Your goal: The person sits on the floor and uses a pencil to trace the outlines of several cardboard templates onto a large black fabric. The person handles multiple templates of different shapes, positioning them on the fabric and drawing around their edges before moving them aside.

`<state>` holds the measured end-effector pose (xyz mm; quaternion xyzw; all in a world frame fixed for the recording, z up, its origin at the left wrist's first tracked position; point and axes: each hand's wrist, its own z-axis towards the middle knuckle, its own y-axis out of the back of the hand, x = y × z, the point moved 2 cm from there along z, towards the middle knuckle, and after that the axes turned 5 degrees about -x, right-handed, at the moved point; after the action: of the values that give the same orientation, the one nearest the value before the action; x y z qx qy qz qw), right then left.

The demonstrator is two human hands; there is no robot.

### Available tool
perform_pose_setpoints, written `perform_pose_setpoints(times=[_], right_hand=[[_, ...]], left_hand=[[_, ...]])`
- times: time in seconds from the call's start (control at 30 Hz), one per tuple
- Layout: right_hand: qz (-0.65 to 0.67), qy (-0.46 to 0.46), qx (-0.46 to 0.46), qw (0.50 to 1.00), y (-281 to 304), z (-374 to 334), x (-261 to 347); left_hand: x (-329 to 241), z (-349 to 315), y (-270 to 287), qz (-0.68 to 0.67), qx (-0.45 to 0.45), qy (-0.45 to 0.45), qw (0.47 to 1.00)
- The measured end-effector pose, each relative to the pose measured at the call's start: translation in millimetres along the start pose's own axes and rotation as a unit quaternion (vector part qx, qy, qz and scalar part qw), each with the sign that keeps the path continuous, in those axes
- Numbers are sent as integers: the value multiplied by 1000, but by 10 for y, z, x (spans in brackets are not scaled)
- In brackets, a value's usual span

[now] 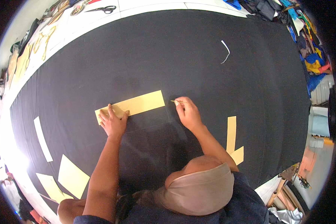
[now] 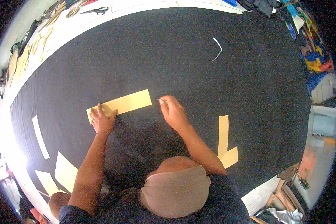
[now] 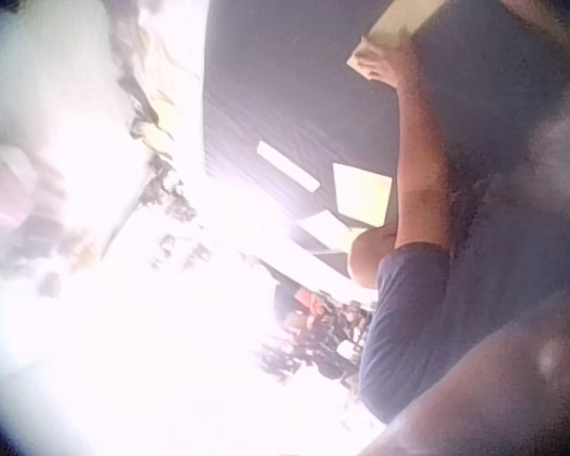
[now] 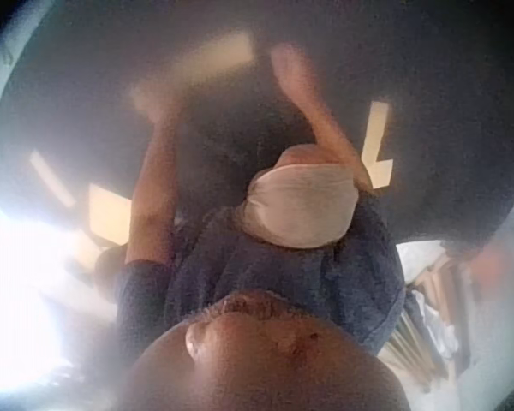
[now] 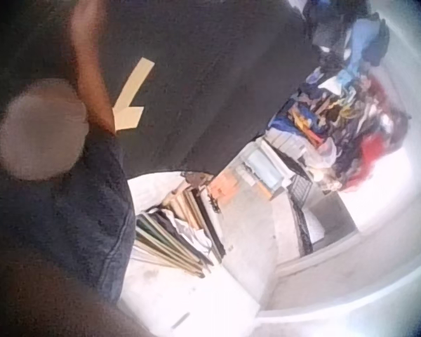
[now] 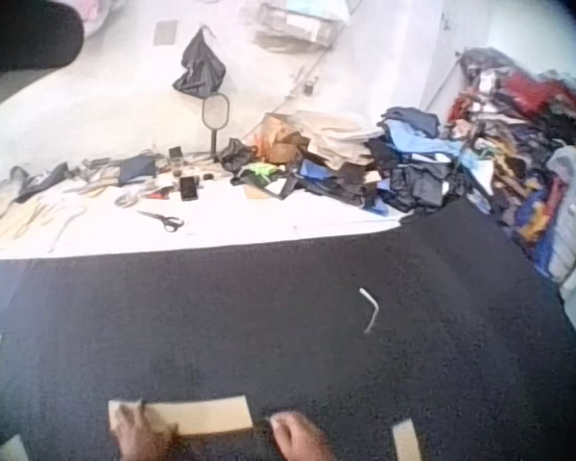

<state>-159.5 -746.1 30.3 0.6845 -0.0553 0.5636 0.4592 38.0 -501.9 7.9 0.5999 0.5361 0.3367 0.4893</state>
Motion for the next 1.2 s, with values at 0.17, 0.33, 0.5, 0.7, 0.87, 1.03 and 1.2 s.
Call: perform_pose_setpoints(times=[0.17, 0.33, 0.5, 0.7, 0.87, 1.03, 1.2], right_hand=[[-42, 78, 54, 995, -120, 265, -76], [-63, 117, 77, 988, -254, 355, -116], [-82, 138, 89, 983, -275, 385, -126], [-117, 162, 109, 974, -265, 347, -127], [-64, 141, 71, 985, -234, 347, -131], [71, -2, -27, 997, -138, 229, -348], [160, -79, -18, 984, 21, 15, -368]], left_hand=[[-64, 86, -28, -18, -10, -17, 1000], [-24, 116, -41, -16, -13, -20, 1000], [-13, 107, -65, -13, -26, -24, 999], [-21, 124, -67, -23, -25, -20, 999], [-27, 115, -71, -23, -28, -16, 999], [-21, 25, -71, -85, -71, -16, 994], [106, -206, -230, 0, -98, -47, 994]])
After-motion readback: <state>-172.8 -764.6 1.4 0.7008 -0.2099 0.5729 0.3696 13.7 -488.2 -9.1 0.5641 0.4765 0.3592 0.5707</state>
